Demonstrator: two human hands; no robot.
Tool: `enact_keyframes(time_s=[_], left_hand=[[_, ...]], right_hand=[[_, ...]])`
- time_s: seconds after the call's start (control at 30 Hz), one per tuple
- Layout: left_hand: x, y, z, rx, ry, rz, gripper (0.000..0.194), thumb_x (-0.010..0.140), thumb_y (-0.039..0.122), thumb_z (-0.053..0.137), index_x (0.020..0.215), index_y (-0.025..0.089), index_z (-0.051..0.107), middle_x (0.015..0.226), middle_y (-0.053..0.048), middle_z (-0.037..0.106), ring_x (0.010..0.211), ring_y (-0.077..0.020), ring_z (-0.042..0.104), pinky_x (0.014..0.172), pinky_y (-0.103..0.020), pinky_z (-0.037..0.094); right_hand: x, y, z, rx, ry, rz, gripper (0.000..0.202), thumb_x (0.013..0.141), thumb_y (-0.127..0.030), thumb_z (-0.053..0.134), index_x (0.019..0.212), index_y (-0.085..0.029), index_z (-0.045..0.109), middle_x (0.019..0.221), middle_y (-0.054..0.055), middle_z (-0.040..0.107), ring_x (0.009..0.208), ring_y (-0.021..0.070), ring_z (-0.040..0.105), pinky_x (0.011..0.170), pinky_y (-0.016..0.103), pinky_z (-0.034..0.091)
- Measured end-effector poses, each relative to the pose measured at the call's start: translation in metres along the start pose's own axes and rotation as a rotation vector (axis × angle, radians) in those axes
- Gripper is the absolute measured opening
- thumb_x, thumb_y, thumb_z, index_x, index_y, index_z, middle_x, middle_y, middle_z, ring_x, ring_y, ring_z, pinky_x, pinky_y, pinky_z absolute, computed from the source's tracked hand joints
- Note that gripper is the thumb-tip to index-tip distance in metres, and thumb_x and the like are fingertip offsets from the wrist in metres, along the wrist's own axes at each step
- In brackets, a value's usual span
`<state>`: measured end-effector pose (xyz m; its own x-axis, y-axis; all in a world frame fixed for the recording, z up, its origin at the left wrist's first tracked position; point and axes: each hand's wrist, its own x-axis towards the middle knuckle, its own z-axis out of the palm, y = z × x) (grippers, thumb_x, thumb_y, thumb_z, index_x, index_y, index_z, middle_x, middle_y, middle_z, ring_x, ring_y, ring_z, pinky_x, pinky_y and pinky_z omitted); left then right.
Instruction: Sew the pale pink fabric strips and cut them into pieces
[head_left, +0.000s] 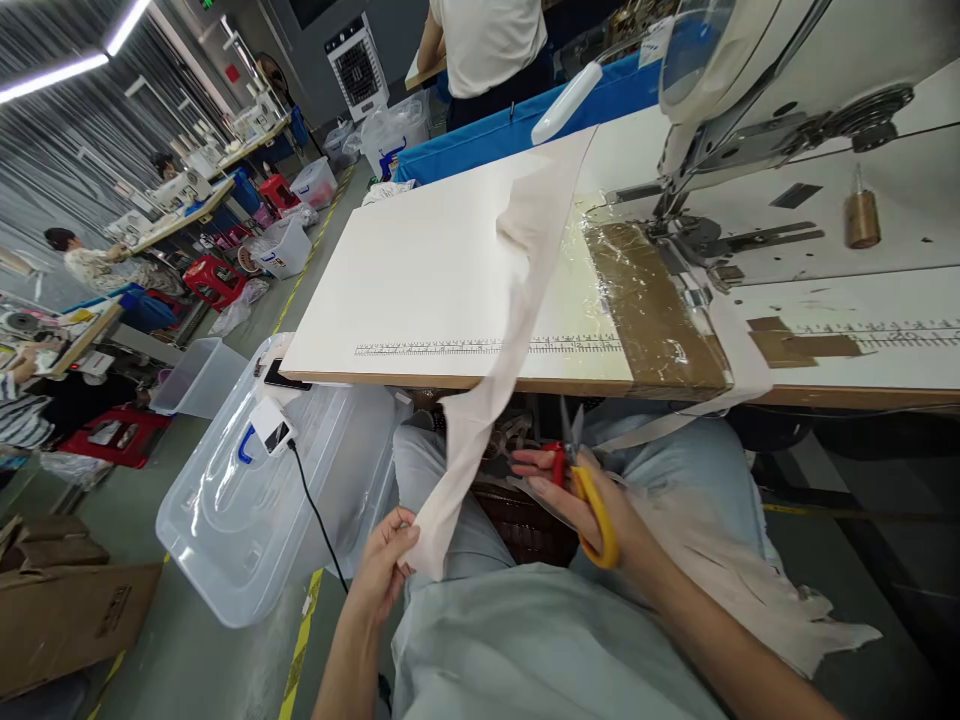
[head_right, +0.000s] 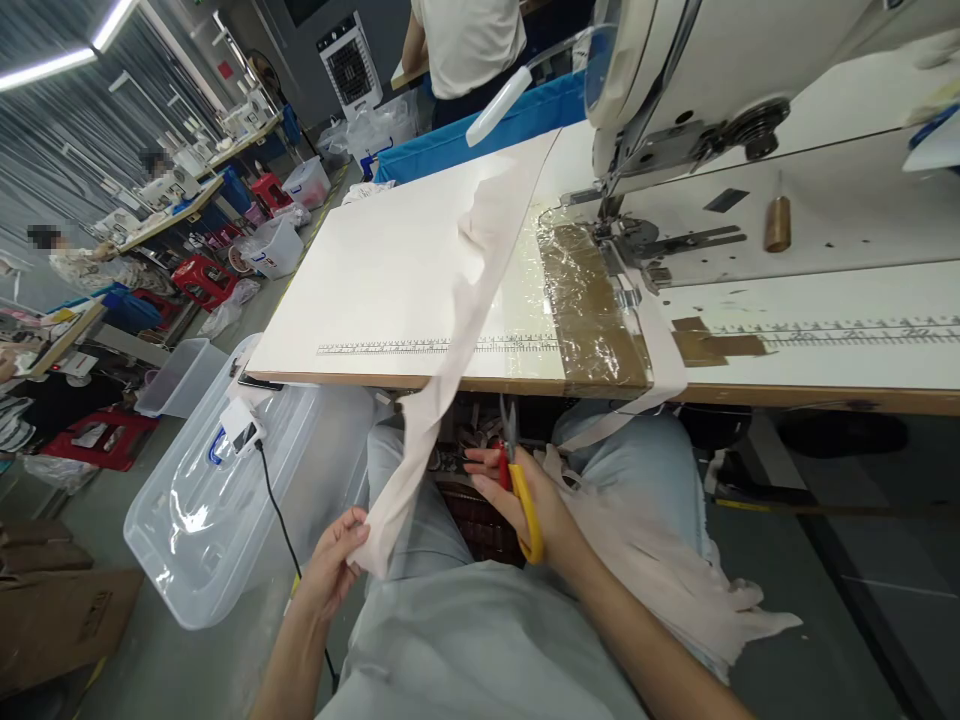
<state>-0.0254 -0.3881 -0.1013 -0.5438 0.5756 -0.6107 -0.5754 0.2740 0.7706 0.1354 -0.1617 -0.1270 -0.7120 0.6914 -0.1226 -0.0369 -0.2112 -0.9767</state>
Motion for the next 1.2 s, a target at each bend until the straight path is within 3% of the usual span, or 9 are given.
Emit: enact_keyframes(time_s=[0.13,0.3,0.47,0.67,0.9,1.2], left_hand=[[-0.017,-0.016,-0.003,-0.092,-0.029,-0.039,0.048,0.057,0.045,0.089,0.082,0.016,0.059,0.067,0.001,0.058,0.051,-0.0074,0.050,0.049,-0.018,0.039],[-0.019,-0.018,0.002,-0.144,-0.081,-0.029,0.046,0.053,0.043,0.091,0.078,0.012,0.068,0.063,-0.002,0.060,0.050,-0.0079,0.050,0.050,-0.018,0.038],[-0.014,-0.022,0.002,-0.183,-0.085,-0.009,0.035,0.058,0.039,0.089,0.073,0.014,0.068,0.065,0.000,0.059,0.054,-0.0071,0.050,0.052,-0.017,0.038],[-0.010,-0.028,0.005,-0.135,-0.074,-0.029,0.039,0.057,0.043,0.088,0.073,0.015,0.066,0.065,0.001,0.055,0.053,-0.0064,0.045,0.051,-0.018,0.035],[-0.015,-0.026,0.006,-0.069,-0.069,0.022,0.040,0.060,0.047,0.086,0.076,0.016,0.067,0.066,0.001,0.056,0.056,-0.0080,0.045,0.054,-0.019,0.035],[-0.016,-0.024,0.010,-0.063,-0.081,0.025,0.041,0.059,0.047,0.085,0.077,0.014,0.067,0.065,0.001,0.055,0.055,-0.0076,0.044,0.055,-0.019,0.034]], right_hand=[[0.010,0.024,0.041,0.219,-0.130,0.029,0.051,0.069,-0.067,0.073,0.084,-0.024,0.051,0.111,0.014,0.070,0.105,0.0316,0.067,0.094,0.050,0.054],[0.012,0.024,0.069,0.281,-0.234,0.046,0.047,0.075,-0.064,0.068,0.097,-0.024,0.057,0.089,0.008,0.069,0.090,0.0283,0.069,0.082,0.043,0.058],[0.008,0.008,0.060,0.211,-0.156,-0.007,0.043,0.072,-0.062,0.071,0.083,-0.024,0.053,0.083,0.003,0.061,0.082,0.0219,0.063,0.079,0.036,0.056],[0.002,-0.011,0.053,0.074,-0.067,-0.068,0.041,0.074,-0.058,0.071,0.082,-0.024,0.051,0.083,0.003,0.055,0.079,0.0197,0.057,0.077,0.033,0.054],[-0.003,-0.007,0.050,-0.025,0.036,-0.083,0.043,0.073,-0.059,0.071,0.085,-0.024,0.048,0.086,0.002,0.054,0.072,0.0174,0.054,0.071,0.032,0.052],[-0.004,-0.009,0.048,-0.078,0.067,-0.060,0.043,0.073,-0.061,0.069,0.085,-0.024,0.049,0.085,0.003,0.057,0.077,0.0201,0.058,0.076,0.035,0.053]])
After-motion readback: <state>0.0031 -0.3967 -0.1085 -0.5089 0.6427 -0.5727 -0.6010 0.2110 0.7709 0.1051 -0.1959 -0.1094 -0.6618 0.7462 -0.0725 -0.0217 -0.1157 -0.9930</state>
